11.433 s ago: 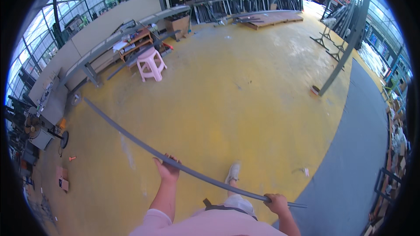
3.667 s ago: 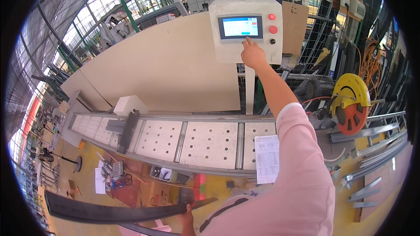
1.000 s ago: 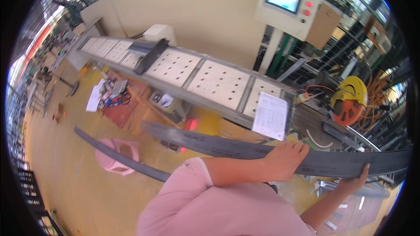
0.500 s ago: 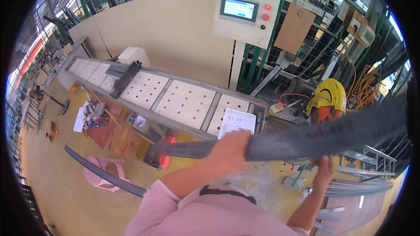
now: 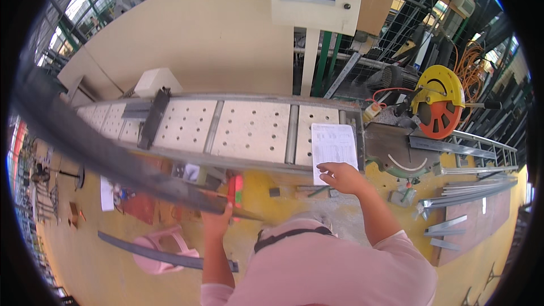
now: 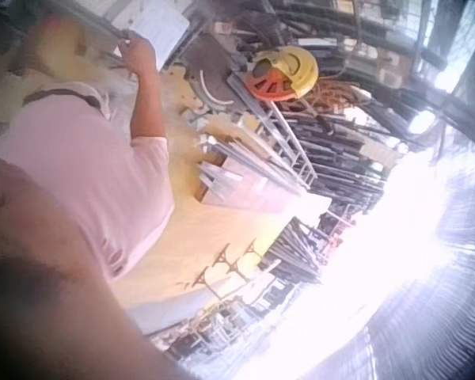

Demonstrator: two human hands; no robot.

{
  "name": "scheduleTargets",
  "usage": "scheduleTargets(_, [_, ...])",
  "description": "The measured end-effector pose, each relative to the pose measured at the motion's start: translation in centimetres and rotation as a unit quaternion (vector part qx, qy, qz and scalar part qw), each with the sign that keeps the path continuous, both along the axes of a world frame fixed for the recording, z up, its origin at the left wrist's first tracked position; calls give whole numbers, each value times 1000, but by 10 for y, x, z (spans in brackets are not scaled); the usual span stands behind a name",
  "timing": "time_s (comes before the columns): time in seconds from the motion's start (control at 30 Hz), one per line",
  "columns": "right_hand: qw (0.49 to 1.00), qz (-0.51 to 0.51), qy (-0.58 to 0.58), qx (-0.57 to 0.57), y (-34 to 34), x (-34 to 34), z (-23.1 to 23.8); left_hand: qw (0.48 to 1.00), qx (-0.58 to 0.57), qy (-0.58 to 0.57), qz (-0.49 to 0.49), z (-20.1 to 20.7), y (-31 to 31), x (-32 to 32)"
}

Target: The person interacts with a machine control panel, positions long metal profiles onto a conveyor and into a miter saw, operates the saw to cut the profiles, and سپس stacks the finished pieces onto a large metal frame.

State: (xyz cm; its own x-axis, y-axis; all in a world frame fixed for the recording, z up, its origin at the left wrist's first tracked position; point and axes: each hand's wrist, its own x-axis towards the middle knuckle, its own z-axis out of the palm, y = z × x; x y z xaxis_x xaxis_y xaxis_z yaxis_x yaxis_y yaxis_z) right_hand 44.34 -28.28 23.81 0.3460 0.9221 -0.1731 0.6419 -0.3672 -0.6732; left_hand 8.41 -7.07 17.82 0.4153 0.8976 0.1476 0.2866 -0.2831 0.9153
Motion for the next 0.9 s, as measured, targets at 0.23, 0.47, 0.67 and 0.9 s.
scheduleTargets(0.23, [989,-32,-123,77,130,45,56,995,-7,-32,93,-66,36,-52])
scheduleTargets(0.47, [904,-219,-270,251,280,185,141,983,-16,-61,175,-101,38,-42])
scheduleTargets(0.67, [835,-238,-404,289,369,246,148,970,-93,-60,218,-106,49,-37])
scheduleTargets(0.9, [807,-224,-451,310,410,279,161,971,-83,1,225,-76,70,-13])
